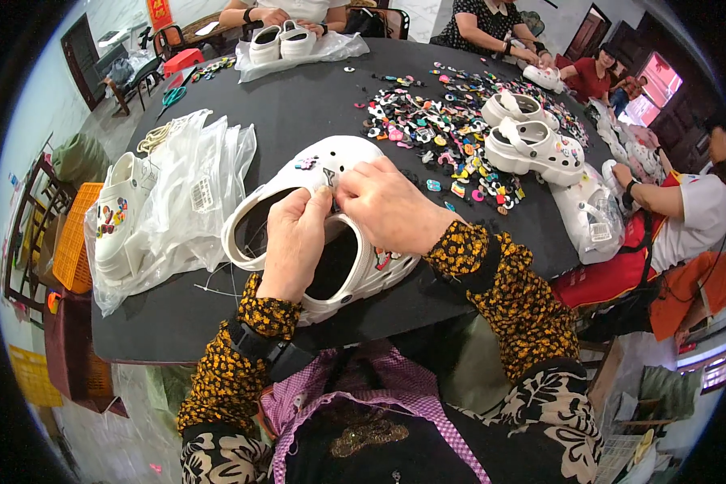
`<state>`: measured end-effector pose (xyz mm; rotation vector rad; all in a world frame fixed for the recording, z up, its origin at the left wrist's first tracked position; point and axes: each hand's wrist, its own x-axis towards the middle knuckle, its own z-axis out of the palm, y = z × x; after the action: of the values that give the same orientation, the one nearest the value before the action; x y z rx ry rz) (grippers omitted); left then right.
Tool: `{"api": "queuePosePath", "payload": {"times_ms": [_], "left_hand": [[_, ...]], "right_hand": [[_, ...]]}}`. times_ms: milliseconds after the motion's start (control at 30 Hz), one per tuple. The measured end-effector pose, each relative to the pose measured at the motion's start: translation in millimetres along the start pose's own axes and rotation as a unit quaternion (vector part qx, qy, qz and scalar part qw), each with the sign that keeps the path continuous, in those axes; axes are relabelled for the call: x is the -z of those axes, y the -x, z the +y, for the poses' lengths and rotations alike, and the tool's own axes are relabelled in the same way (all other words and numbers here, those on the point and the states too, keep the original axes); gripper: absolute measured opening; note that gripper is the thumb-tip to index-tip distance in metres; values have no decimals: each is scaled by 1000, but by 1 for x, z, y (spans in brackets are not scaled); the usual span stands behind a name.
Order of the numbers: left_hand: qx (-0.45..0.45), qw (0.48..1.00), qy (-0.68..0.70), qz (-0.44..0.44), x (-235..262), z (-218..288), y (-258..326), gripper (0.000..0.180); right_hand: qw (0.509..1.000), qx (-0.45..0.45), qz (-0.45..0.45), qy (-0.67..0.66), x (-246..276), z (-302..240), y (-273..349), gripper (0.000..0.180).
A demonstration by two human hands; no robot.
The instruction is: Decorating white clogs with colorful charms and then packaging them into plastic bags.
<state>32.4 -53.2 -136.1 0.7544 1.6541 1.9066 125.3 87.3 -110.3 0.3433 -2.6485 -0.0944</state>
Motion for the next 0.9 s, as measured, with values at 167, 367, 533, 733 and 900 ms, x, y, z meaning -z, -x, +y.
{"api": "queuePosePath", "payload": {"times_ms": [167, 367, 533, 733, 900], "left_hand": [[-6, 1000, -11, 2, 1, 2, -1, 25], [38, 998, 46, -14, 1, 13, -4, 25], [49, 998, -4, -36, 6, 28, -4, 28], [-69, 968, -225, -90, 17, 22, -7, 31], [-231, 920, -316, -37, 37, 29, 8, 26]], "right_hand": [[999, -4, 31, -19, -5, 3, -1, 20], [990, -56, 66, -107, -2, 11, 18, 25], [970, -119, 114, -179, 8, 17, 30, 31], [974, -123, 91, -169, 26, 6, 25, 26], [986, -89, 54, -132, 45, 2, 5, 21]]}}
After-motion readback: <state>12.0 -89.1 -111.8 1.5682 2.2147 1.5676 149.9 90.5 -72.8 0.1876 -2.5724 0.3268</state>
